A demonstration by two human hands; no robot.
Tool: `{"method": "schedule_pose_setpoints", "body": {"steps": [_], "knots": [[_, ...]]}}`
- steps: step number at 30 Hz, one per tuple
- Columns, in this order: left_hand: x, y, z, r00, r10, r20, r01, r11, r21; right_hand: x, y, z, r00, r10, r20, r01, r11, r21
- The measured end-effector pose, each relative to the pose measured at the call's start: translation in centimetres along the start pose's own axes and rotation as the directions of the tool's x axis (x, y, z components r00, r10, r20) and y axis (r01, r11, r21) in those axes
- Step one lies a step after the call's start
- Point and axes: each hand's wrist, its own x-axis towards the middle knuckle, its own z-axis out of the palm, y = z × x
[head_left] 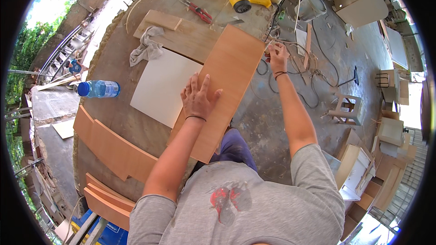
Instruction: The person sands the edges and surface of a wooden board using a small sanding block held in the right hand.
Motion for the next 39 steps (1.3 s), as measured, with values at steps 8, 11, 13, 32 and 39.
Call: {"method": "schedule_pose_setpoints", "body": {"steps": [8, 11, 13, 32, 39], "knots": [[-0.1, 0.1, -0.1, 0.999, 0.052, -0.009, -0.052, 0.998, -0.02, 1.2, 3.9, 0.8, 0.952, -0.265, -0.155, 0.238, 0.956, -0.173], [-0.1, -0.4, 0.0, 0.978, 0.198, -0.072, -0.202, 0.978, -0.053, 0.5, 3.7, 2.0, 0.95, -0.246, -0.193, 0.229, 0.968, -0.105], [-0.2, -0.2, -0.5, 0.978, 0.208, -0.016, -0.208, 0.977, -0.052, 0.3, 3.6, 1.8, 0.955, -0.231, -0.184, 0.208, 0.968, -0.14], [0.1, 0.6, -0.7, 0.986, 0.14, 0.095, -0.135, 0.99, -0.049, -2.9, 3.9, 1.8, 0.981, -0.133, -0.142, 0.137, 0.99, 0.017], [0.1, 0.5, -0.8, 0.986, 0.132, 0.098, -0.129, 0.991, -0.043, -7.1, 3.0, 2.7, 0.976, -0.131, -0.174, 0.125, 0.991, -0.048]]}}
